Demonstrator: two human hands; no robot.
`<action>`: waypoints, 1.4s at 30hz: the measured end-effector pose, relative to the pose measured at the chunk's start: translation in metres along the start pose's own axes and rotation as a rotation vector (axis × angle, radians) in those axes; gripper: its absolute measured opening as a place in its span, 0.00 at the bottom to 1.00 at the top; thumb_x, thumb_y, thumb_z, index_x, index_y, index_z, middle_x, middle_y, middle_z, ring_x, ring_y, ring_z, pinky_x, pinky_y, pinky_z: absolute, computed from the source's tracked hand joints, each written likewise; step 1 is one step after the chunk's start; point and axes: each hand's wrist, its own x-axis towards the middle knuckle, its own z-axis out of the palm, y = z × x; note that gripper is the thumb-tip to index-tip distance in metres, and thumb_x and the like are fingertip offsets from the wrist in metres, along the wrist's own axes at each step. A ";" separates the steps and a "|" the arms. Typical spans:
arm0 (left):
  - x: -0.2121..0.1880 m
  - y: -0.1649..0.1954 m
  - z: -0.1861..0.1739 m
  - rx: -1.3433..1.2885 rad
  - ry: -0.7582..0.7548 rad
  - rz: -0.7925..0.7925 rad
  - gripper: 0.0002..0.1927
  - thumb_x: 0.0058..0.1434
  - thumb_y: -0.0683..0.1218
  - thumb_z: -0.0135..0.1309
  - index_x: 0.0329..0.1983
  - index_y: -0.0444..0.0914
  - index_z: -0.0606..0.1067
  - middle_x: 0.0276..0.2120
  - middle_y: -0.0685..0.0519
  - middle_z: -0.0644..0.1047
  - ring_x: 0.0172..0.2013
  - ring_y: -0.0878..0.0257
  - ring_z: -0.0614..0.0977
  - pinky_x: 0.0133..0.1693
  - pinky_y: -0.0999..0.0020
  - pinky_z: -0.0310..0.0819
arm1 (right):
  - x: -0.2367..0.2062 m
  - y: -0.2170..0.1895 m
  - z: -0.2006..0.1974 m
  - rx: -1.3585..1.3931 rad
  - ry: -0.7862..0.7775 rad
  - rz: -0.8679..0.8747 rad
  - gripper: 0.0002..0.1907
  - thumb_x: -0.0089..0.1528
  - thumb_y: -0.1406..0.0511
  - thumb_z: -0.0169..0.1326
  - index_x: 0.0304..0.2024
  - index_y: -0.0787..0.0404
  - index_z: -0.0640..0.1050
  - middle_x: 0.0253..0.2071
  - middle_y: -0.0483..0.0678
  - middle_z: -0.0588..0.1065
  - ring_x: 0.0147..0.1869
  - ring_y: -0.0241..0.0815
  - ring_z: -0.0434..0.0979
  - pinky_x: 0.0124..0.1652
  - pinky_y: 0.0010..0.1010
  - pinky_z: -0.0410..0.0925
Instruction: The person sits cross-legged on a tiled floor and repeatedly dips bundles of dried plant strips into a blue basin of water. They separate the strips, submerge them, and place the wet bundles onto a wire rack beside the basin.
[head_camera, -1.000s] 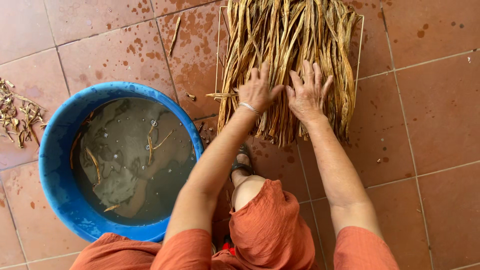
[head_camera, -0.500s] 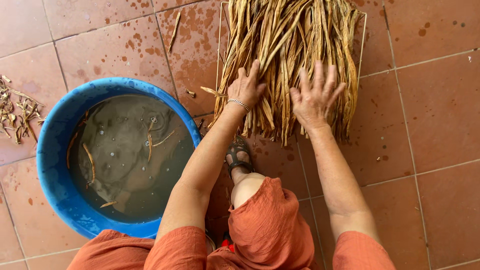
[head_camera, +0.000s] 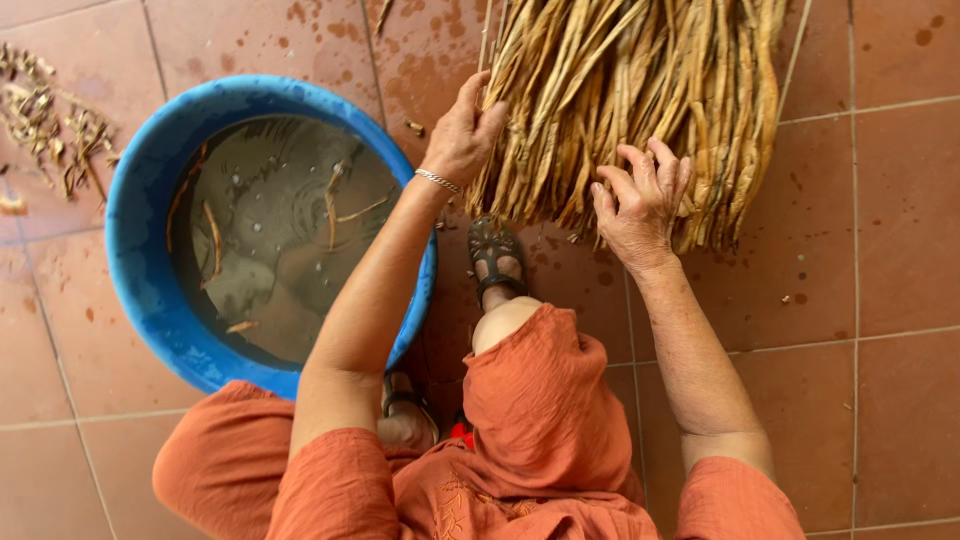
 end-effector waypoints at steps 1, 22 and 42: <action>-0.013 -0.002 -0.012 -0.099 -0.042 -0.131 0.23 0.76 0.51 0.47 0.71 0.43 0.66 0.43 0.48 0.83 0.43 0.59 0.84 0.47 0.63 0.78 | -0.004 -0.002 0.001 0.001 -0.007 -0.027 0.09 0.63 0.65 0.66 0.45 0.57 0.84 0.61 0.50 0.73 0.75 0.57 0.60 0.71 0.64 0.45; -0.203 -0.063 -0.209 -0.695 0.406 0.049 0.18 0.69 0.34 0.53 0.61 0.37 0.75 0.41 0.51 0.82 0.38 0.70 0.86 0.30 0.76 0.80 | 0.123 -0.192 -0.009 0.299 -0.590 -0.440 0.08 0.70 0.65 0.57 0.48 0.59 0.84 0.43 0.48 0.82 0.39 0.39 0.80 0.43 0.33 0.74; -0.268 -0.086 -0.180 -1.080 0.280 -0.096 0.17 0.72 0.46 0.51 0.62 0.37 0.74 0.40 0.50 0.84 0.34 0.70 0.82 0.39 0.74 0.81 | 0.141 -0.386 0.012 1.070 -0.814 0.132 0.08 0.66 0.63 0.60 0.45 0.60 0.82 0.39 0.44 0.81 0.38 0.30 0.80 0.36 0.26 0.76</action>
